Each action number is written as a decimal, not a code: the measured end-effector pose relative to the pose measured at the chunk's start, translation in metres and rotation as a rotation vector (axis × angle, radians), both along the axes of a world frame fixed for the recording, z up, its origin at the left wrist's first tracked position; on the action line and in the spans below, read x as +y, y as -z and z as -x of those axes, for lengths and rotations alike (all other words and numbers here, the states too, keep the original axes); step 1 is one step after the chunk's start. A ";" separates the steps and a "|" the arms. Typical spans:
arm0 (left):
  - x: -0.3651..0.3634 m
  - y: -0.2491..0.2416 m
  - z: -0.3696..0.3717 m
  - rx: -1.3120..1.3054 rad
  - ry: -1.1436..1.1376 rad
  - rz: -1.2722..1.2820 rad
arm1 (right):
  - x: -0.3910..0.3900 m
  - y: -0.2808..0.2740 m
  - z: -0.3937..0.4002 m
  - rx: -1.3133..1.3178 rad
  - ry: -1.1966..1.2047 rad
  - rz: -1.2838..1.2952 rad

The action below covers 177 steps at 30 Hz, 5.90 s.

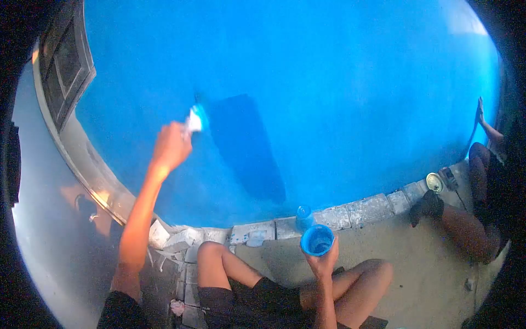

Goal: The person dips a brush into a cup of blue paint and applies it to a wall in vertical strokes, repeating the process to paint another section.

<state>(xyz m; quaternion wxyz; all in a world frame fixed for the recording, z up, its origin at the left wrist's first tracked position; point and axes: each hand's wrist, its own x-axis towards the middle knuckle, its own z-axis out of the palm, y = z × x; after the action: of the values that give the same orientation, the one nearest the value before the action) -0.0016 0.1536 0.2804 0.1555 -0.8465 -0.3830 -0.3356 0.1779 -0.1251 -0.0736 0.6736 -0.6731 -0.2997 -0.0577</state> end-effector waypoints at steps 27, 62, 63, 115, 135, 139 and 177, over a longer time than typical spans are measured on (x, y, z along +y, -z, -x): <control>-0.017 -0.054 0.024 0.142 0.019 0.084 | -0.002 -0.006 0.010 0.019 -0.064 -0.028; -0.019 -0.033 -0.007 0.148 0.031 -0.016 | -0.002 -0.005 0.006 -0.040 -0.088 -0.035; -0.021 -0.030 -0.003 0.197 0.031 0.014 | -0.003 -0.006 0.007 -0.026 -0.101 -0.040; -0.021 -0.083 -0.032 0.031 0.000 -0.046 | -0.005 -0.011 0.003 0.018 -0.059 -0.077; -0.017 -0.045 -0.031 0.108 0.105 -0.118 | -0.006 -0.009 0.004 -0.060 -0.032 -0.050; -0.028 -0.055 -0.016 0.273 0.085 0.106 | -0.005 -0.006 0.006 -0.049 -0.037 -0.046; -0.046 -0.192 -0.028 0.014 0.050 -0.168 | -0.007 -0.009 0.004 0.033 -0.050 -0.061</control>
<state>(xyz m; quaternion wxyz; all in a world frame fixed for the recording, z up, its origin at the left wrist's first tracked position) 0.0262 0.1076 0.4725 0.2201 -0.8421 -0.3313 -0.3643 0.1740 -0.1320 -0.0650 0.6998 -0.6455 -0.3036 -0.0389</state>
